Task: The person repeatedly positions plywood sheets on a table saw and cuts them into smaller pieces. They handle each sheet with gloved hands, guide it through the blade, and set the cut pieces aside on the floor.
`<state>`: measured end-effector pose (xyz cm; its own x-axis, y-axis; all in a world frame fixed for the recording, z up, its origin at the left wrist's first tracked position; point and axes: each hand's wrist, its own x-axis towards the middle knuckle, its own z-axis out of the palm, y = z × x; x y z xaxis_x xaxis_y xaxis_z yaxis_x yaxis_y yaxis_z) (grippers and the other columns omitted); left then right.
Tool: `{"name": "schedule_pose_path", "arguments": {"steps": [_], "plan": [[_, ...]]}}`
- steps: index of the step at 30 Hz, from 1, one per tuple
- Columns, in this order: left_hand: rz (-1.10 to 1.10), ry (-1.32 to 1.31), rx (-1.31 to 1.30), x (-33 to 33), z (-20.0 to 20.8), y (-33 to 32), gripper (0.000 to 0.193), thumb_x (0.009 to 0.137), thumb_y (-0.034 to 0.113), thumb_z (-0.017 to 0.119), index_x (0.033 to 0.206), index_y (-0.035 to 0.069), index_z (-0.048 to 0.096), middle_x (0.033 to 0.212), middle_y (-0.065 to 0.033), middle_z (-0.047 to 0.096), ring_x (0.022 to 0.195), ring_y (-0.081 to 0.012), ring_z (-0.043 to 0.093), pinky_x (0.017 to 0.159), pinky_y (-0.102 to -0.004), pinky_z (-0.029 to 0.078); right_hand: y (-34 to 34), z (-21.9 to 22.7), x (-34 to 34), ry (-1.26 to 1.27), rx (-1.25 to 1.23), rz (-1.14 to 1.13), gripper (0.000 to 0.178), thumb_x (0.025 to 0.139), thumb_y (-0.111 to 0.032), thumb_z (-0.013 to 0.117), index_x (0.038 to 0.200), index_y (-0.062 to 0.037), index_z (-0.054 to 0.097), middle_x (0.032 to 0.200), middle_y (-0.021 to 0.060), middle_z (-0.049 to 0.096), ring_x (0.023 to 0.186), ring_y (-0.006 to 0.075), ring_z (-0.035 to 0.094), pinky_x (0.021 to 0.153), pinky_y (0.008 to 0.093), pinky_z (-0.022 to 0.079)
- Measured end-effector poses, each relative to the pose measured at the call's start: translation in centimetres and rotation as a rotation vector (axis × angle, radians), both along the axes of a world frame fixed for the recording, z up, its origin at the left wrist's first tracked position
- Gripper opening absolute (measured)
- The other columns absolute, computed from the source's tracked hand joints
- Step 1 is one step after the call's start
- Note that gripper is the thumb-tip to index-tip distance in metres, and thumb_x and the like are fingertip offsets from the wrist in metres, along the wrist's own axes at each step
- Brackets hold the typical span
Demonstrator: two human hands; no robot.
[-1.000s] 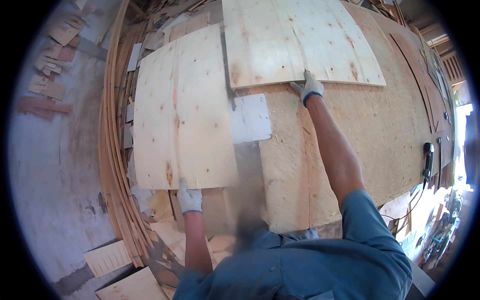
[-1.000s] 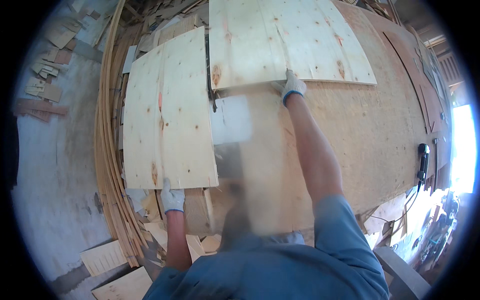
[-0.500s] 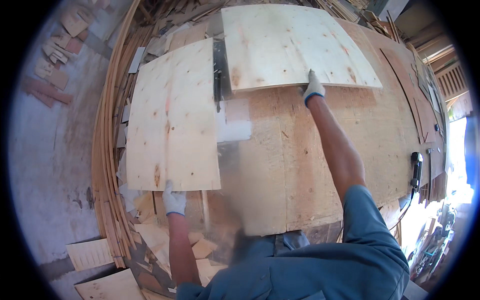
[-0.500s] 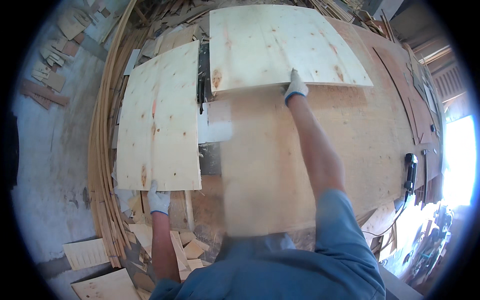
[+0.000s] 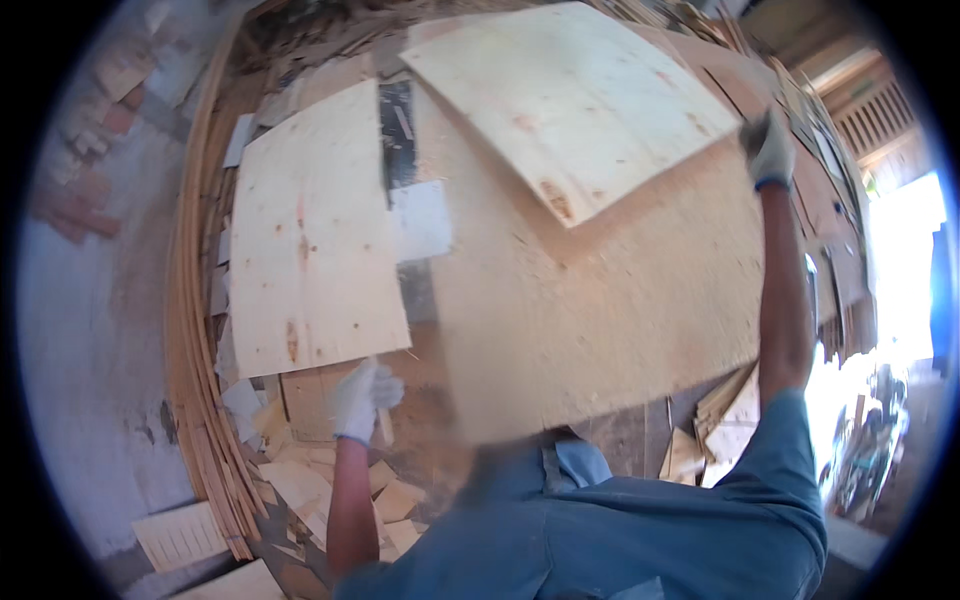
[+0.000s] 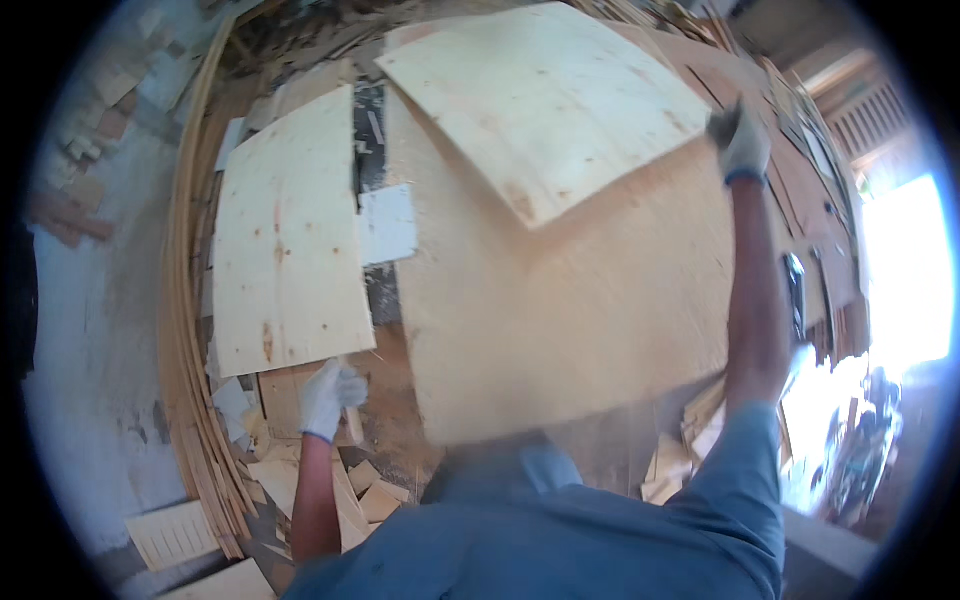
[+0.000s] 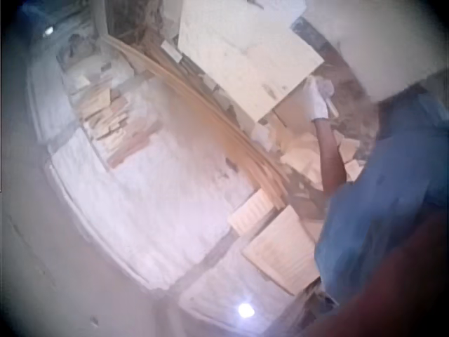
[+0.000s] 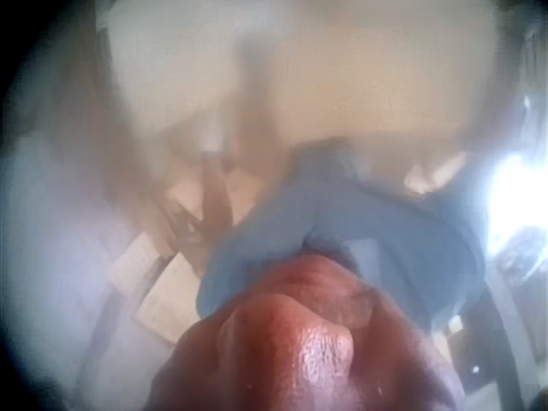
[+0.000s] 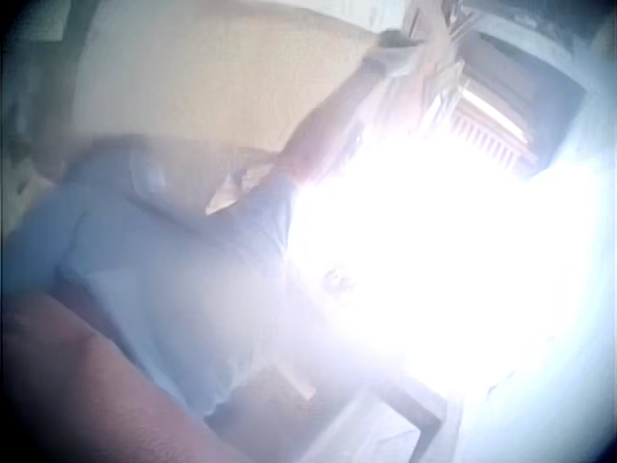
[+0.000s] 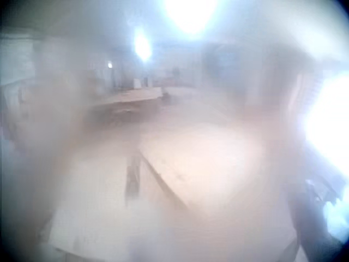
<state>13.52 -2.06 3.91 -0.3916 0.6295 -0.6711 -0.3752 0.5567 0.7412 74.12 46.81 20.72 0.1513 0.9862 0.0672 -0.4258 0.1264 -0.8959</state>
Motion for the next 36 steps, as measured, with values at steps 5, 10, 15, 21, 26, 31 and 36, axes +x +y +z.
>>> {"name": "schedule_pose_path", "arguments": {"steps": [5, 10, 15, 21, 26, 31, 36], "plan": [[-0.183, -0.268, 0.263, 11.1, -4.6, 8.5, 0.034, 0.098, 0.032, 0.056, 0.106, -0.002, 0.059, 0.091, -0.0155, 0.069, 0.077, -0.026, 0.07, 0.07, -0.0382, 0.059, -10.6, 18.6, 2.9, -0.208, 0.126, -0.077, 0.041, 0.101, -0.039, 0.051, 0.109, -0.0012, 0.062, 0.108, 0.0192, 0.069, 0.095, 0.0315, 0.069, 0.086, 0.043, 0.056], [-0.152, -0.461, 0.361, 19.6, -5.1, 12.5, 0.032, 0.099, 0.029, 0.055, 0.114, 0.0, 0.059, 0.105, -0.015, 0.067, 0.096, -0.0262, 0.067, 0.084, -0.041, 0.055, -23.0, 12.0, 3.6, -0.402, -0.092, -0.105, 0.037, 0.1, -0.039, 0.05, 0.1, -0.0055, 0.066, 0.094, 0.0134, 0.073, 0.083, 0.0246, 0.071, 0.072, 0.0377, 0.057], [-0.269, -0.392, 0.298, 23.1, -5.0, 13.4, 0.03, 0.1, 0.026, 0.052, 0.119, 0.004, 0.059, 0.108, -0.0102, 0.067, 0.097, -0.0239, 0.066, 0.086, -0.0397, 0.054, -25.3, -4.4, 7.2, -0.359, -0.537, 0.06, 0.027, 0.093, -0.031, 0.06, 0.098, -0.0047, 0.063, 0.09, 0.0137, 0.069, 0.072, 0.0267, 0.068, 0.063, 0.0379, 0.056], [-0.16, -0.171, 0.335, 22.3, -5.4, 18.7, 0.025, 0.097, 0.028, 0.053, 0.11, 0.009, 0.061, 0.101, -0.0071, 0.067, 0.091, -0.018, 0.065, 0.079, -0.0344, 0.053, -18.3, -12.7, 7.6, -0.629, -0.583, 0.026, 0.034, 0.093, -0.036, 0.062, 0.1, -0.0023, 0.063, 0.082, 0.0082, 0.066, 0.065, 0.0183, 0.066, 0.057, 0.0336, 0.057], [-0.203, 0.605, 0.324, 25.6, -4.0, 27.8, 0.027, 0.092, 0.026, 0.053, 0.099, 0.001, 0.06, 0.091, -0.0135, 0.065, 0.088, -0.0232, 0.064, 0.077, -0.0377, 0.049, -6.6, -14.7, 11.1, -0.906, -0.568, 0.019, 0.035, 0.092, -0.038, 0.061, 0.094, -0.0031, 0.066, 0.083, 0.0085, 0.067, 0.072, 0.0198, 0.067, 0.062, 0.0346, 0.055], [-0.131, 1.005, 0.141, 29.4, -1.6, 34.9, 0.034, 0.089, 0.021, 0.051, 0.107, -0.007, 0.058, 0.103, -0.0245, 0.064, 0.099, -0.038, 0.061, 0.091, -0.0422, 0.046, 6.4, -14.5, 14.4, -1.491, -0.37, -0.028, 0.05, 0.089, -0.049, 0.053, 0.1, -0.0033, 0.068, 0.111, 0.0205, 0.067, 0.106, 0.0392, 0.061, 0.09, 0.0463, 0.046], [0.017, 1.281, 0.078, 33.7, -5.1, 37.3, 0.041, 0.091, 0.021, 0.05, 0.122, -0.006, 0.057, 0.127, -0.0276, 0.056, 0.12, -0.04, 0.051, 0.104, -0.0453, 0.039, 18.7, -15.7, 17.8, -1.649, -0.416, -0.01, 0.052, 0.089, -0.052, 0.055, 0.113, -0.0066, 0.062, 0.117, 0.0224, 0.065, 0.112, 0.0385, 0.06, 0.092, 0.0448, 0.047]]}}
